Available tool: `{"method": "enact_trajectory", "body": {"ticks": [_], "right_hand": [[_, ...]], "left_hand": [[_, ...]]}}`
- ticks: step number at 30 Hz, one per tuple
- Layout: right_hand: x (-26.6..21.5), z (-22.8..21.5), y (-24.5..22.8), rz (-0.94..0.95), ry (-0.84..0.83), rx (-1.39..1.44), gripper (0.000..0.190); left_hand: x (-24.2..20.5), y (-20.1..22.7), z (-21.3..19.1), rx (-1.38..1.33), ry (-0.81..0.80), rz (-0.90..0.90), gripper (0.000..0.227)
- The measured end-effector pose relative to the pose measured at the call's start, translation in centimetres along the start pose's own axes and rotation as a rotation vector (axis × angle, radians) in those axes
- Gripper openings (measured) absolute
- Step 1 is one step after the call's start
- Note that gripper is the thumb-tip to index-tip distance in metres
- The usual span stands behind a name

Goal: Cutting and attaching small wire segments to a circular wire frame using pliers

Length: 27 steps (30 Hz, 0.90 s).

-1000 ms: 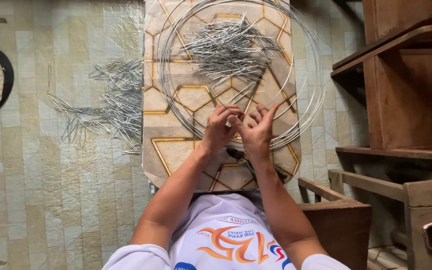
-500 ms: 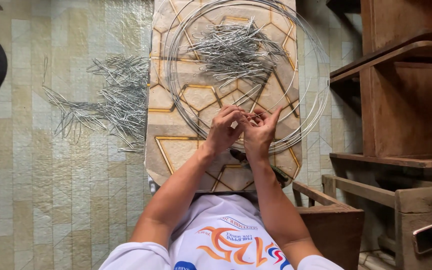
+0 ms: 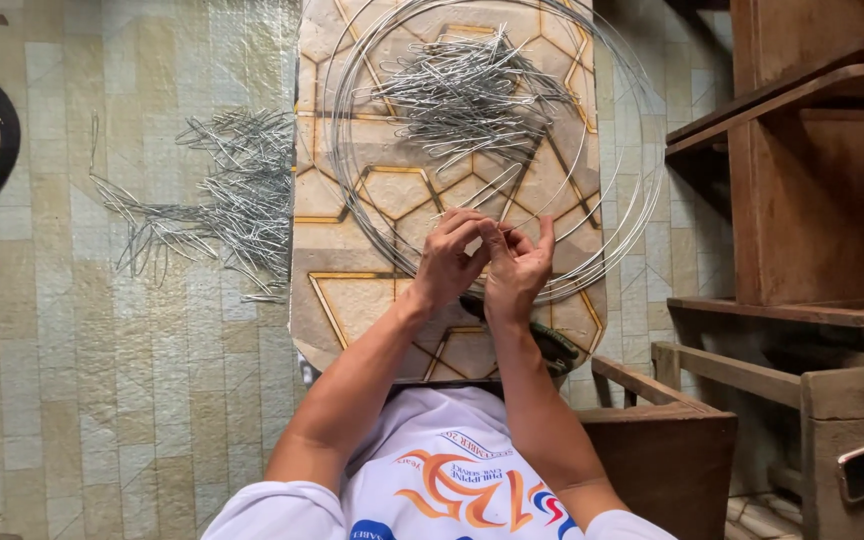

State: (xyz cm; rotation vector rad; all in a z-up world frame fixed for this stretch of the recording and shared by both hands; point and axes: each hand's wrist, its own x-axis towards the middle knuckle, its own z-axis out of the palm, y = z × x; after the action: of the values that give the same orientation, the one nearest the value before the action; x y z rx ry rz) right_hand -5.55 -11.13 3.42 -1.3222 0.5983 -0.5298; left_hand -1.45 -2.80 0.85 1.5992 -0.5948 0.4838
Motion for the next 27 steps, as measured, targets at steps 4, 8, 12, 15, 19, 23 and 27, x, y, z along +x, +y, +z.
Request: {"method": "enact_trajectory", "body": {"ticks": [4,8,12,15,19,23,27], "right_hand": [[0.4,-0.4,-0.4,-0.01,0.023,-0.002,0.096],[0.2,-0.2,-1.5,0.002,0.02,-0.009,0.099],[1.0,-0.6,0.5,0.083,-0.032,0.058,0.096],[1.3,-0.5,-0.5,0.079,-0.045,0.001,0.056],[1.3,-0.2,-0.8,0.088,-0.032,-0.004,0.05],[1.8,-0.9,1.0,0.063,-0.031,0.021,0.047],[2.6,-1.8,3.1,0.042,-0.039,-0.008,0.043]], "left_hand": [[1.1,1.8,-0.3,-0.017,-0.015,0.012,0.006],[1.0,1.8,-0.2,-0.006,-0.007,0.003,0.008],[0.7,1.2,-0.1,0.01,0.002,0.0,0.009],[0.5,0.9,0.0,0.028,0.018,-0.001,0.011],[0.4,0.7,0.0,0.045,0.012,0.013,0.011],[0.3,0.5,0.0,0.037,0.001,0.002,0.011],[-0.1,0.0,0.0,0.029,-0.025,-0.02,0.012]]}}
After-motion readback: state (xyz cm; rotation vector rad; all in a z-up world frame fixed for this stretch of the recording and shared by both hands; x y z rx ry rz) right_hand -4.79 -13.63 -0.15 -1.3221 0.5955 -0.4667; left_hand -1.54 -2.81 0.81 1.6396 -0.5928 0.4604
